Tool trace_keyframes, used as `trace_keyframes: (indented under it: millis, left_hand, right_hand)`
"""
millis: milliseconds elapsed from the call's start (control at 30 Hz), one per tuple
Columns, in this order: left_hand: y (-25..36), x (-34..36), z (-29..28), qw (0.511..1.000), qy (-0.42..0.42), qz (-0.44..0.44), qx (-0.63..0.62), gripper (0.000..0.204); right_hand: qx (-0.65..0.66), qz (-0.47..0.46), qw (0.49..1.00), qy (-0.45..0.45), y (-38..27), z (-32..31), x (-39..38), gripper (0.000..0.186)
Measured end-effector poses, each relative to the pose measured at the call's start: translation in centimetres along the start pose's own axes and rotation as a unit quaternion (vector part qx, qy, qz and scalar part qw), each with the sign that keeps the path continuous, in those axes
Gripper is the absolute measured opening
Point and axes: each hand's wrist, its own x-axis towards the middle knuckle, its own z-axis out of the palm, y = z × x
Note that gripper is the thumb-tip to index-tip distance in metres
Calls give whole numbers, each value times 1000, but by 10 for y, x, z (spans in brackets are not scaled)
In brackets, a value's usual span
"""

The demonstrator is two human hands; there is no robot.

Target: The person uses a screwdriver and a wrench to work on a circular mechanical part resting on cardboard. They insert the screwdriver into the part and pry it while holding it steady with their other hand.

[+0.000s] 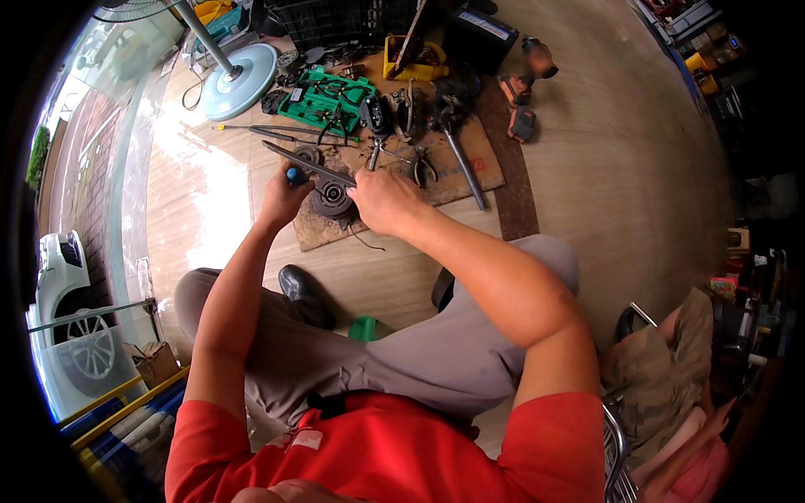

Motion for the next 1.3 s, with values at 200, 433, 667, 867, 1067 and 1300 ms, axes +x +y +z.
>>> trace_keyframes:
  millis: [200, 433, 667, 867, 1067, 1300]
  left_hand:
    - [12, 0, 2, 1000, 10, -1, -27, 39]
    - [13, 0, 3, 1000, 18, -12, -1, 36]
    - [16, -3, 5, 1000, 23, -14, -6, 38]
    - [13, -5, 7, 999, 38, 2, -3, 39]
    - [8, -4, 8, 1000, 21, -14, -3, 32]
    - [11, -7, 5, 999, 31, 6, 15, 28]
  right_hand:
    - [-5, 2, 1000, -12, 1, -1, 0, 32]
    - [-8, 2, 1000, -13, 2, -1, 0, 32]
    - [-5, -4, 1000, -9, 3, 2, -1, 33]
    - [55, -28, 998, 31, -4, 7, -5, 31]
    - [-4, -4, 1000, -25, -10, 16, 0, 30]
    - [13, -13, 1000, 9, -11, 21, 3, 30]
